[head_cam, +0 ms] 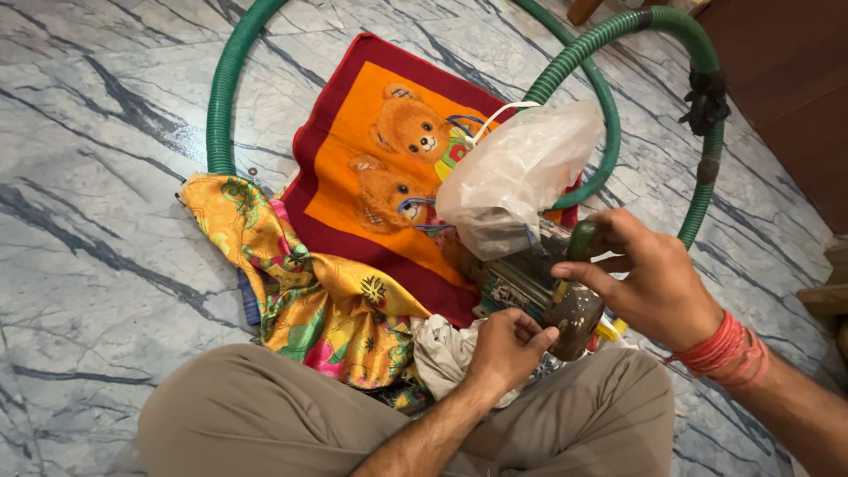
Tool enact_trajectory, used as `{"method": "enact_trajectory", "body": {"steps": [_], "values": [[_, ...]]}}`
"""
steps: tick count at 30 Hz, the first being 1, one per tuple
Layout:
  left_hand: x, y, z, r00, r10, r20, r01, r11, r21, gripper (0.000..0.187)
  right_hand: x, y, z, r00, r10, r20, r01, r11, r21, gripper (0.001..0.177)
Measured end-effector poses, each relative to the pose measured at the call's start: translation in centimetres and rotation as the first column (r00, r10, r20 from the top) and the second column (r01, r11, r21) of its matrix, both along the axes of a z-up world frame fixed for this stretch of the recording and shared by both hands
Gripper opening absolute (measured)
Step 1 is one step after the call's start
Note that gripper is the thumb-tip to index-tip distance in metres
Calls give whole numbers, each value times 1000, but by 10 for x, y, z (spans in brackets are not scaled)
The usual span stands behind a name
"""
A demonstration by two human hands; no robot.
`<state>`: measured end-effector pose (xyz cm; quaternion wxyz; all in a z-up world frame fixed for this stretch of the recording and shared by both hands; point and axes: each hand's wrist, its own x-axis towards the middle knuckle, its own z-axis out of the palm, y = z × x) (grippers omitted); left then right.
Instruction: The person uses a screwdriver to loosen screws on a small electric motor, removes the end cap, and then reattaches it. They manipulate the motor and cap by hand, adjusting the position of the motor and cap during the process.
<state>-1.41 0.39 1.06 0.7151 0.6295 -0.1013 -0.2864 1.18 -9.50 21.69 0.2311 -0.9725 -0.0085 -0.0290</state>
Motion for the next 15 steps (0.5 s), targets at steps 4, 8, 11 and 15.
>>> {"method": "enact_trajectory", "body": {"steps": [4, 8, 11, 15], "values": [[1, 1, 3, 1000, -2, 3, 2, 1000, 22, 29, 1, -1, -4, 1000, 12, -1, -12, 1000, -24, 46], [2, 2, 4, 1000, 0, 2, 0, 1000, 24, 28, 2, 0, -8, 998, 51, 30, -51, 999, -20, 46], [2, 2, 4, 1000, -11, -18, 11, 1000, 13, 28, 3, 1, -7, 999, 48, 16, -47, 998, -35, 48], [2, 2, 3, 1000, -23, -19, 23, 1000, 11, 28, 4, 3, -5, 995, 92, 30, -88, 990, -108, 52]]}}
